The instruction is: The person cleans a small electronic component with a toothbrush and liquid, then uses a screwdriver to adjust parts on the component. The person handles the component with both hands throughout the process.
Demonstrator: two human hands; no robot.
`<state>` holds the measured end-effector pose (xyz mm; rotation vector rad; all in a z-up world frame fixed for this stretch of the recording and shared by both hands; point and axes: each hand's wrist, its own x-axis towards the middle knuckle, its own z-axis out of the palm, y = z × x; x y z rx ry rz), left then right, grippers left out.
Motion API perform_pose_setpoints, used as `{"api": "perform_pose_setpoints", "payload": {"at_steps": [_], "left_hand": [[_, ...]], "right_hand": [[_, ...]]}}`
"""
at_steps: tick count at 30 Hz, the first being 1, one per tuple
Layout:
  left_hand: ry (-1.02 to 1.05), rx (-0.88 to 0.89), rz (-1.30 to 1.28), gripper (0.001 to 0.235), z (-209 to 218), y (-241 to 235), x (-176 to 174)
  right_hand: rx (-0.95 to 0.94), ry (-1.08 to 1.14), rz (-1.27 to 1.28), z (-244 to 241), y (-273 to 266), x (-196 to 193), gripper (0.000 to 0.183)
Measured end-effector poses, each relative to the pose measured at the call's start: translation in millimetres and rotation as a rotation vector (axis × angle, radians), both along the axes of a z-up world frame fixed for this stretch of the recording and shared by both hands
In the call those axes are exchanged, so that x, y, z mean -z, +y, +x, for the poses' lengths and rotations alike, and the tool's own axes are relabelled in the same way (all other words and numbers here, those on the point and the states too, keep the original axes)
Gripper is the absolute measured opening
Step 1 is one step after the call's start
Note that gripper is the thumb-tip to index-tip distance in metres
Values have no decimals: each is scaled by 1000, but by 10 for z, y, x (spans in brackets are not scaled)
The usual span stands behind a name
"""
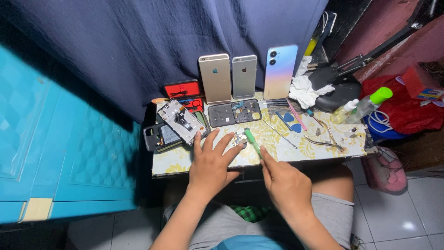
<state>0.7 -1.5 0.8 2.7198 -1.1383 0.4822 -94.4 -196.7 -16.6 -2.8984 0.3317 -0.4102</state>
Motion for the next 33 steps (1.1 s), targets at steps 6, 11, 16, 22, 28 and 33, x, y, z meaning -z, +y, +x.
{"api": "perform_pose_setpoints", "payload": {"at_steps": [6, 11, 16, 22, 28, 33], "left_hand": [[26, 2, 5, 82, -9, -14, -33], [22, -3, 19, 82, -12, -16, -58], [12, -8, -3, 77, -10, -40, 1], [175, -104, 9, 73, -79, -77, -31], [84, -120, 18, 74, -95, -93, 23], [66, -122, 44, 75, -87, -93, 60]], "right_hand": [[-82, -90, -74, 197, -77, -31, 39], [-122, -49, -48, 85, -96, -86, 38], [-217, -58, 1, 106, -119, -203, 40], [-246, 73, 44, 39, -206, -584, 33], [-330, -5, 37, -5, -264, -556, 31], [-294, -3, 10, -89, -367, -431, 32]]}}
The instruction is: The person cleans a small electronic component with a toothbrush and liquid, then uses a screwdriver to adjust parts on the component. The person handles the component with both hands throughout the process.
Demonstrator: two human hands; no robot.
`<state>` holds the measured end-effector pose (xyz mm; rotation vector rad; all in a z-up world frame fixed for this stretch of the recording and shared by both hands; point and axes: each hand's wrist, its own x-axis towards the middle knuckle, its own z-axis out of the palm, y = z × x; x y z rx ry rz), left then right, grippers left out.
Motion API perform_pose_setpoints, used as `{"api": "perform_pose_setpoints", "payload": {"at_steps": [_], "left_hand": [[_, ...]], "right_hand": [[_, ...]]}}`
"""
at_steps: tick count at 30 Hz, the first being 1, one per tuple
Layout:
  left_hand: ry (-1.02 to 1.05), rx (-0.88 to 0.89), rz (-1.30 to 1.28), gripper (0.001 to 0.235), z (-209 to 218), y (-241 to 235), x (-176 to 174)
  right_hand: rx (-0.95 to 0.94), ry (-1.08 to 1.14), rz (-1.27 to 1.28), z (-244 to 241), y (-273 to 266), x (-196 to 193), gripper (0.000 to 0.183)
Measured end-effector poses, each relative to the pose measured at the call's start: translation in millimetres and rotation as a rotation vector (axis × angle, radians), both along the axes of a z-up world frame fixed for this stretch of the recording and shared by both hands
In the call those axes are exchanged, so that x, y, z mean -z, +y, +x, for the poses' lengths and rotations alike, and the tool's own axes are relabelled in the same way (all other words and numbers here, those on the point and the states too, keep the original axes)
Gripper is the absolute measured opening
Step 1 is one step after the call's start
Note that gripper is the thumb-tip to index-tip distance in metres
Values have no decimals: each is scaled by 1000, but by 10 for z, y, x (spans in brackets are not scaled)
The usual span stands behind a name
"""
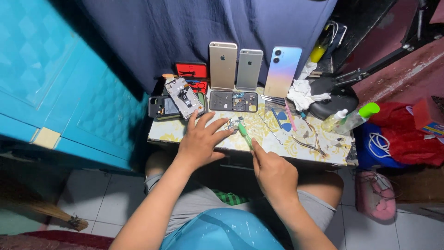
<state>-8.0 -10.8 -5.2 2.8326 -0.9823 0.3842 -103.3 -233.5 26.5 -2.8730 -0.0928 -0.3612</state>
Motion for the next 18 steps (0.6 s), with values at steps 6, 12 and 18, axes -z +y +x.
{"api": "perform_pose_setpoints", "payload": {"at_steps": [6, 12, 18], "left_hand": [[-64, -3, -34, 77, -20, -1, 54], [-38, 3, -15, 74, -11, 4, 41], [14, 6, -16, 74, -8, 16, 13]], "right_hand": [[18, -61, -27, 149, 36, -46, 32], [-20, 23, -9, 12, 134, -96, 34], [64, 54, 47, 98, 120, -108, 36]]}}
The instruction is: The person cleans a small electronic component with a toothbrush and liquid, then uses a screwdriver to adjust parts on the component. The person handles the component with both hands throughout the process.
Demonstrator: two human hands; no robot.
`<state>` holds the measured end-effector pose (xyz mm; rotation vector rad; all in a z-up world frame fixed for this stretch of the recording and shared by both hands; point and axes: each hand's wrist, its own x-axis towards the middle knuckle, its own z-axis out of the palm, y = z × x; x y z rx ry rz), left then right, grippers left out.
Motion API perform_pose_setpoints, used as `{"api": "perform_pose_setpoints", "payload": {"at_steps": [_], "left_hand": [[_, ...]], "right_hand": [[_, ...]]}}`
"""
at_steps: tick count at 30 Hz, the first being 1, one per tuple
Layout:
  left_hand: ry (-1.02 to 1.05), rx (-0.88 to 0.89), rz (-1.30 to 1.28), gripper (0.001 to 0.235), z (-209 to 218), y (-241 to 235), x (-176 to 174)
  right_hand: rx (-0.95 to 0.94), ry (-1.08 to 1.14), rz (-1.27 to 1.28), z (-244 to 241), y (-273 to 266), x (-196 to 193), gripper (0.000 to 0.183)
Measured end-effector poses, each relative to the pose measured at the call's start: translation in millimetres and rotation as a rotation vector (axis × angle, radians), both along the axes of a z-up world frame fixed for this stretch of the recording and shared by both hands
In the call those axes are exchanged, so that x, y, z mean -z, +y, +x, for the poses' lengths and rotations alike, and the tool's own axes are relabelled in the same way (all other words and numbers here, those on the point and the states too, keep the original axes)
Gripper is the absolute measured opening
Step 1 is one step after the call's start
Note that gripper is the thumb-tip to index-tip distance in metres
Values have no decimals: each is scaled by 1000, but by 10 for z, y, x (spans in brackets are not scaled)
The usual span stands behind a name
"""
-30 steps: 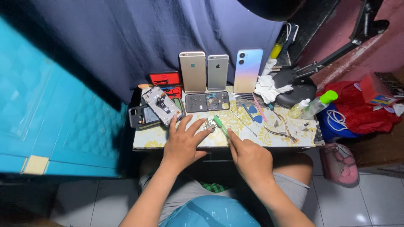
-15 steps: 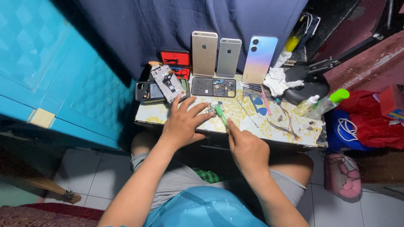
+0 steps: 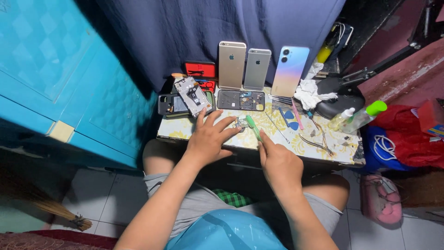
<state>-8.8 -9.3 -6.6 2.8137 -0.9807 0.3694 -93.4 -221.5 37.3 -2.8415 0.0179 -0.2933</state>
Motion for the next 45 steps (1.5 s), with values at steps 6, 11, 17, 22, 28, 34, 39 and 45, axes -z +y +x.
{"api": "perform_pose_setpoints", "payload": {"at_steps": [6, 11, 17, 22, 28, 34, 39, 45], "left_hand": [[30, 12, -10, 75, -7, 13, -60], [-11, 40, -19, 78, 50, 47, -55], [-74, 72, -26, 79, 51, 78, -1], [-66, 75, -15, 84, 87, 77, -27], [-91, 91, -23, 85, 88, 67, -6], [-62, 86, -47, 82, 83, 85, -13], [-91, 79, -8, 81, 95, 79, 13], [-65, 74, -28, 81, 81, 71, 10]], "right_hand": [[-33, 42, 36, 25, 173, -124, 35], [75, 19, -42, 69, 27, 276, 36], [60, -61, -90, 178, 170, 427, 39], [156, -74, -139, 120, 82, 464, 39], [96, -108, -100, 108, 136, 495, 41], [168, -112, -185, -30, 146, 517, 41], [70, -178, -103, -29, 245, 528, 42], [227, 33, -98, -120, 3, 432, 43]]}}
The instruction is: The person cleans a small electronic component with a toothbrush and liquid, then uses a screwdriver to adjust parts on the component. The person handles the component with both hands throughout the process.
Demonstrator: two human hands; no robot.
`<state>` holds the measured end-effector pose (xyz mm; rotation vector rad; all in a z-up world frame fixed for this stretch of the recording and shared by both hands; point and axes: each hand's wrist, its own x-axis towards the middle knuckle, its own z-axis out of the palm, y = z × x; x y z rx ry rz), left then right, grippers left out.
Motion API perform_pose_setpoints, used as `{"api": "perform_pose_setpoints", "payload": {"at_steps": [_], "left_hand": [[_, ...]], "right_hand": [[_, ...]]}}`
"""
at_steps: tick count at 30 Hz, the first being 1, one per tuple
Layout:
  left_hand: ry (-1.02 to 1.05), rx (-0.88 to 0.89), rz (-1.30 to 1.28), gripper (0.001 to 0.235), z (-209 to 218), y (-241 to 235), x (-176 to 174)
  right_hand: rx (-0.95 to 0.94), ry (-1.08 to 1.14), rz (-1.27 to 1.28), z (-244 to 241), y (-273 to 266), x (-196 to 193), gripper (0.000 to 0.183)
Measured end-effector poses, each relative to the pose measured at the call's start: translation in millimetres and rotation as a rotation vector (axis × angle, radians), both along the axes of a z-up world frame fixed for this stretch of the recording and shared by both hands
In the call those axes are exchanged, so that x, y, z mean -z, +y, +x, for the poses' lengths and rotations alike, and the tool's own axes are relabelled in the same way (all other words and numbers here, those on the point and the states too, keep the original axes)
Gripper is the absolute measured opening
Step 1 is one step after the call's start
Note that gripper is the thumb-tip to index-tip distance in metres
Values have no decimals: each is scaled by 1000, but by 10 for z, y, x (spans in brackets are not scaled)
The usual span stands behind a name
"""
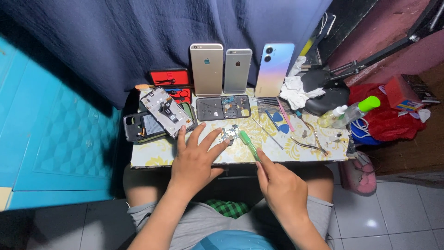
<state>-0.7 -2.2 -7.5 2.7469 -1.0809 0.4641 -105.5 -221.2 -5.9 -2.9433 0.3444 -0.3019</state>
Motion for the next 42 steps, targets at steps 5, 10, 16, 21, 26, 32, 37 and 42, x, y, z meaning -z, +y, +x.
{"api": "perform_pose_setpoints", "payload": {"at_steps": [5, 10, 16, 21, 26, 32, 37, 42], "left_hand": [[-71, 4, 15, 85, 22, 18, 45], [-95, 27, -2, 90, 0, 21, 44], [29, 22, -48, 88, -21, 13, 40], [35, 18, -61, 90, -23, 21, 26], [26, 12, -64, 90, -12, 30, 93], [8, 27, -84, 88, 0, 18, 102], [-21, 41, -194, 92, -15, 31, 63], [-58, 72, -362, 87, -29, 16, 91]], "right_hand": [[152, -192, -141, -69, -414, -70, 41], [221, -205, -198, 156, -854, -157, 36], [189, -320, -418, 482, -1047, -12, 22], [67, -330, -316, 667, -1009, -5, 23], [-42, -443, -290, 627, -886, -65, 17], [-128, -301, -134, 525, -576, -96, 13], [-111, -210, -186, 569, -500, 34, 16], [-99, -245, -313, 574, -472, 113, 20]]}}
